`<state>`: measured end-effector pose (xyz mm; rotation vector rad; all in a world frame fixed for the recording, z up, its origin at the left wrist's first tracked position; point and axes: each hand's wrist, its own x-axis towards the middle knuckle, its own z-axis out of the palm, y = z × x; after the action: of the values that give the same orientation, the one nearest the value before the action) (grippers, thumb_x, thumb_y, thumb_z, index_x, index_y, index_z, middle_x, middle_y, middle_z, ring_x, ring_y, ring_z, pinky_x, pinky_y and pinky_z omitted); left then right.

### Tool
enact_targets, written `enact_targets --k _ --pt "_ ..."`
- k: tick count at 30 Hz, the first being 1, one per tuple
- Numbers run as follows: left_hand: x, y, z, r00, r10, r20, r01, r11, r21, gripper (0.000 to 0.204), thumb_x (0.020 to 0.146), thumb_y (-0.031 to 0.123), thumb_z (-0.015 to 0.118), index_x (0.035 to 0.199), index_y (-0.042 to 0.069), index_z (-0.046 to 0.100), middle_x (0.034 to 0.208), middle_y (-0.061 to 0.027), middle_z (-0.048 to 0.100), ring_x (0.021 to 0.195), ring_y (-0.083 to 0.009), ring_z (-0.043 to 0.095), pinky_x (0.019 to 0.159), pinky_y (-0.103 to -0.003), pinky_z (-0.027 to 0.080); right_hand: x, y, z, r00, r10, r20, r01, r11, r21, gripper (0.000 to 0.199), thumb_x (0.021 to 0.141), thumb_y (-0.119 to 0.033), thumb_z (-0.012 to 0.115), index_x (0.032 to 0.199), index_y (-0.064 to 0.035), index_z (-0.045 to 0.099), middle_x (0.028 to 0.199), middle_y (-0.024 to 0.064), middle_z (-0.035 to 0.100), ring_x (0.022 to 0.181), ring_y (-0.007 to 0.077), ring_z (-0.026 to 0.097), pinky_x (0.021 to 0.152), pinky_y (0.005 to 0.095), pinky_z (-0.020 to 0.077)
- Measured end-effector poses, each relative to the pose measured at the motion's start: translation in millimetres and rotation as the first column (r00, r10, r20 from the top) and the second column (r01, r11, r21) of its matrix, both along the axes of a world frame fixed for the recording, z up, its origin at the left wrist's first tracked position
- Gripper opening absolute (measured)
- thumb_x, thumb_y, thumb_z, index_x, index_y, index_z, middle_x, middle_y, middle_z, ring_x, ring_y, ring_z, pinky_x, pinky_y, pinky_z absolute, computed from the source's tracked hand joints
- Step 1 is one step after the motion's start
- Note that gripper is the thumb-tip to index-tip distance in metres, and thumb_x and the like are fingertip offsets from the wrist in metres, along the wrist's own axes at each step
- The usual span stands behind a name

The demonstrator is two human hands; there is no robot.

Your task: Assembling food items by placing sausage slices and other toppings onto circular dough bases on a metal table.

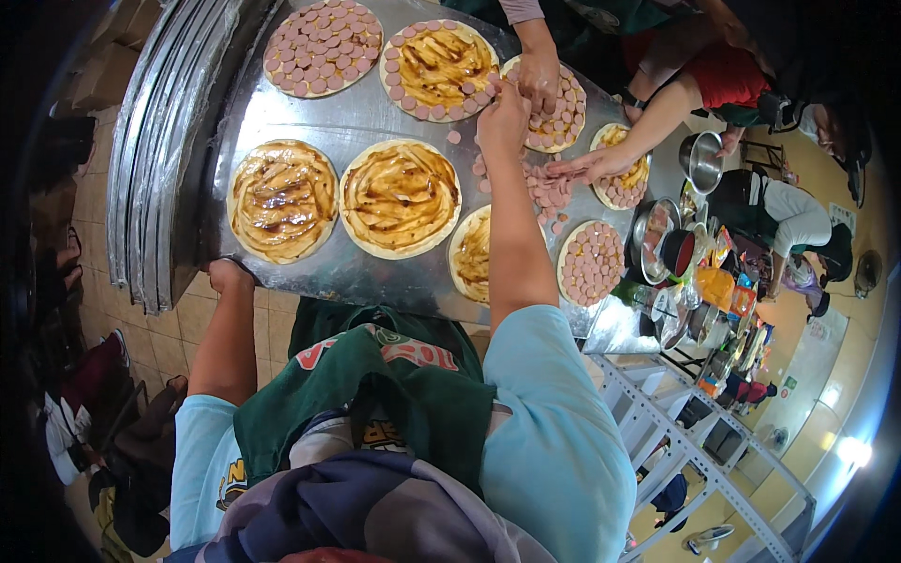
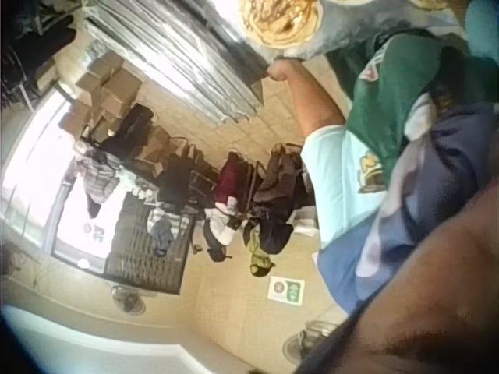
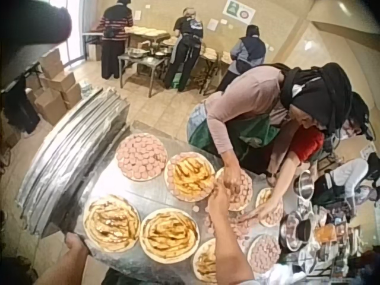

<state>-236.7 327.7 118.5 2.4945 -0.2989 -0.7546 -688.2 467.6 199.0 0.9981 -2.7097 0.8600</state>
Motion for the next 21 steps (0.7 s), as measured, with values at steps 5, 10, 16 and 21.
enact_targets --k 5,10,16,21 --pt "48.7 -7.1 -69.9 0.956 -0.259 0.138 0.243 0.963 0.119 0.041 0.09 0.025 0.038 0.106 -0.007 0.059 0.111 -0.0192 0.061 0.098 -0.0322 0.061 0.081 -0.04 0.05 17.7 36.0 5.8 0.99 0.124 0.067 -0.126 0.992 0.025 0.024 0.076 0.0 0.052 0.098 -0.0052 0.061 0.088 0.0126 0.062 0.087 0.0319 0.057 0.079 0.0402 0.0452" --pt "60.1 -11.5 -89.6 0.898 -0.374 0.233 0.329 0.92 0.213 0.028 0.09 0.012 0.039 0.098 0.001 0.063 0.103 -0.0193 0.064 0.09 -0.0306 0.066 0.072 -0.039 0.054 24.6 90.3 10.9 0.971 0.015 0.238 -0.041 0.994 0.102 0.021 0.076 -0.004 0.058 0.096 -0.0039 0.062 0.09 0.012 0.062 0.09 0.0308 0.056 0.078 0.0392 0.0452" --pt "49.4 -11.5 -72.5 0.94 -0.263 0.217 0.228 0.958 0.175 0.033 0.091 0.014 0.035 0.101 -0.002 0.062 0.107 -0.0201 0.062 0.092 -0.0326 0.065 0.076 -0.041 0.053 40.8 102.6 20.1 0.995 0.054 0.089 -0.08 0.946 0.314 0.047 0.069 -0.02 0.072 0.111 -0.0067 0.057 0.102 0.0121 0.059 0.098 0.0308 0.054 0.082 0.0402 0.0448" --pt "-18.3 1.9 18.0 0.999 0.039 0.005 -0.039 0.999 0.026 0.046 0.091 0.026 0.032 0.11 -0.007 0.058 0.114 -0.0211 0.059 0.102 -0.0351 0.06 0.085 -0.043 0.049 40.4 102.1 11.5 0.994 0.032 0.107 -0.076 0.897 0.436 0.065 0.065 -0.028 0.075 0.122 -0.0085 0.05 0.113 0.0142 0.05 0.099 0.0352 0.052 0.084 0.042 0.0448"
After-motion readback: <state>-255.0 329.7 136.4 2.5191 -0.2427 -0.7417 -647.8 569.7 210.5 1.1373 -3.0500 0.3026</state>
